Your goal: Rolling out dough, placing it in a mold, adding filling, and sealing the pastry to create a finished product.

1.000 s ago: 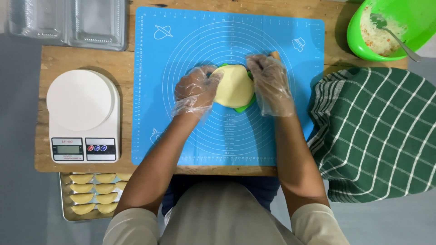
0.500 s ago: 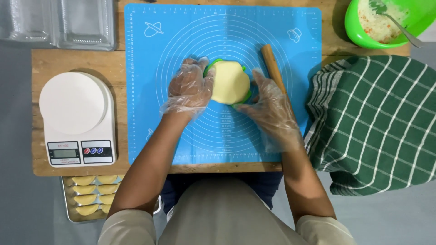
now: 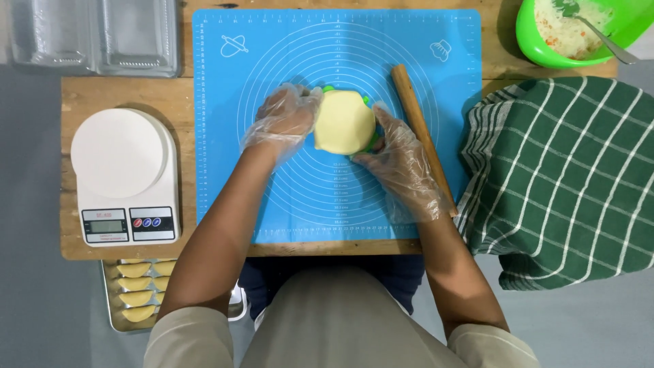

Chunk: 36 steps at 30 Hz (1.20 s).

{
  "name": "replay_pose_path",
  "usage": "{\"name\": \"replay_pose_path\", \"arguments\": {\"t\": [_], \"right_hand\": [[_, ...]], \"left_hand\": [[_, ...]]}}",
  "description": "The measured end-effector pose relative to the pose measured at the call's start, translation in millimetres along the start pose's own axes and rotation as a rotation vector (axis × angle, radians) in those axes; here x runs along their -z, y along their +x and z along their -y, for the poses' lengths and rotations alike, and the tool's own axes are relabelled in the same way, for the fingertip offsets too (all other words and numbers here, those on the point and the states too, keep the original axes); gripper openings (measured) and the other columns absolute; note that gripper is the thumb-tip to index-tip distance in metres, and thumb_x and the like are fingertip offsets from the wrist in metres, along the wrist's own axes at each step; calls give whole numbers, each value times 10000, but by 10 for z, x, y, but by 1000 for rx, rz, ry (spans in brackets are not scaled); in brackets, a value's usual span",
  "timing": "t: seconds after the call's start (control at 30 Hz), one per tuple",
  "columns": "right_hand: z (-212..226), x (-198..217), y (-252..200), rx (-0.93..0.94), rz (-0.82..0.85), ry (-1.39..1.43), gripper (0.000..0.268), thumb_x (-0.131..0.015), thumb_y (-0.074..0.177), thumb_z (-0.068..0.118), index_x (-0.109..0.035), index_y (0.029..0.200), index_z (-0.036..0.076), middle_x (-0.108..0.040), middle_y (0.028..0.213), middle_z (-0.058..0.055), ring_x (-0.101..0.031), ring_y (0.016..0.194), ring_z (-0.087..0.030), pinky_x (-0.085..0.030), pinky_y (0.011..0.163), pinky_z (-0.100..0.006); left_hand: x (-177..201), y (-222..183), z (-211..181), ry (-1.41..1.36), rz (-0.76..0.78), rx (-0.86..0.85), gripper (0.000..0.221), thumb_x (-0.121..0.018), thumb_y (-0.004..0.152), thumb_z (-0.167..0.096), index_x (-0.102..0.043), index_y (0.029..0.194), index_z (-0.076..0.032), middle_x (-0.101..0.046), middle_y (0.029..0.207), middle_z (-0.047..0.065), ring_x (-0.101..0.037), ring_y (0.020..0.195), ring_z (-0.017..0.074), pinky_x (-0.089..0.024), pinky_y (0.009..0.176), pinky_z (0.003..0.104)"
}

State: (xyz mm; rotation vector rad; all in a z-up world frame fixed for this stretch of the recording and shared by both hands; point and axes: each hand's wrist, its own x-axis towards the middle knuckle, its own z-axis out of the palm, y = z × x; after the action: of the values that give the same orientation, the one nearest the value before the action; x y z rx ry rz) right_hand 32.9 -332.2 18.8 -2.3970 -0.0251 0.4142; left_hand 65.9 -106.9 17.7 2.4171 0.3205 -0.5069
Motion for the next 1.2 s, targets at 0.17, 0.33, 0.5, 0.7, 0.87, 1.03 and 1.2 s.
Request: {"name": "replay_pose_path", "arguments": {"t": [0.17, 0.33, 0.5, 0.7, 0.87, 1.03, 1.2], "right_hand": [[-162, -96, 18, 73, -49, 154, 862, -943, 723, 222, -565, 1495, 155, -646, 878, -42, -714, 805, -176, -644, 718, -349], [-125, -47, -9, 75, -18, 179, 831, -924, 746, 220, -560, 1491, 166, -682, 912, -31, -710, 801, -137, -647, 724, -305], [-192, -34, -65, 197, -18, 456, 752, -840, 874, 191, -474, 1508, 20, -662, 1300, -183, -718, 970, -193, -638, 830, -327], [-129, -21, -73, 191, 75, 914, 513, -608, 1032, 141, -442, 1497, 2, -609, 1332, -234, -698, 1053, -313, -653, 841, -418], [120, 81, 48, -136, 48, 887, 368, -660, 969, 8, -657, 1335, 52, -713, 1129, -176, -760, 940, -279, -681, 779, -402], [42, -46, 221, 23, -17, 956, 337, -711, 909, -68, -699, 1235, 17, -657, 980, -118, -714, 866, -224, -677, 712, -345], [292, 132, 194, 117, -2, 856, 251, -676, 992, 90, -701, 1241, 72, -694, 1084, -156, -739, 991, -266, -684, 817, -414]], "left_hand": [[94, -204, -185, -269, 55, 143, 503, -662, 883, -531, -662, 1276, -219, -733, 1102, 137, -764, 943, 316, -644, 810, 449], [25, -151, -49, -567, 81, 95, 416, -716, 893, -221, -625, 1276, -86, -675, 1136, 252, -773, 853, 367, -703, 640, 392], [-53, -214, 39, -843, 56, 119, 404, -705, 897, -194, -573, 1251, -53, -702, 942, 211, -766, 702, 275, -688, 577, 334], [-8, -389, 55, -1220, 53, 123, 534, -714, 891, -187, -496, 1365, -73, -723, 1007, 228, -775, 753, 338, -699, 622, 440], [89, -539, 61, -1299, 167, 130, 628, -632, 860, -132, -479, 1469, -128, -640, 1276, 273, -698, 1093, 462, -644, 853, 552], [5, -450, 205, -1408, 210, 95, 492, -711, 862, -175, -558, 1325, -114, -702, 1148, 247, -726, 1029, 455, -647, 801, 652], [-7, -341, 282, -1401, 240, 85, 434, -724, 896, -170, -564, 1296, -115, -707, 1137, 251, -729, 1007, 452, -652, 754, 670]]}}
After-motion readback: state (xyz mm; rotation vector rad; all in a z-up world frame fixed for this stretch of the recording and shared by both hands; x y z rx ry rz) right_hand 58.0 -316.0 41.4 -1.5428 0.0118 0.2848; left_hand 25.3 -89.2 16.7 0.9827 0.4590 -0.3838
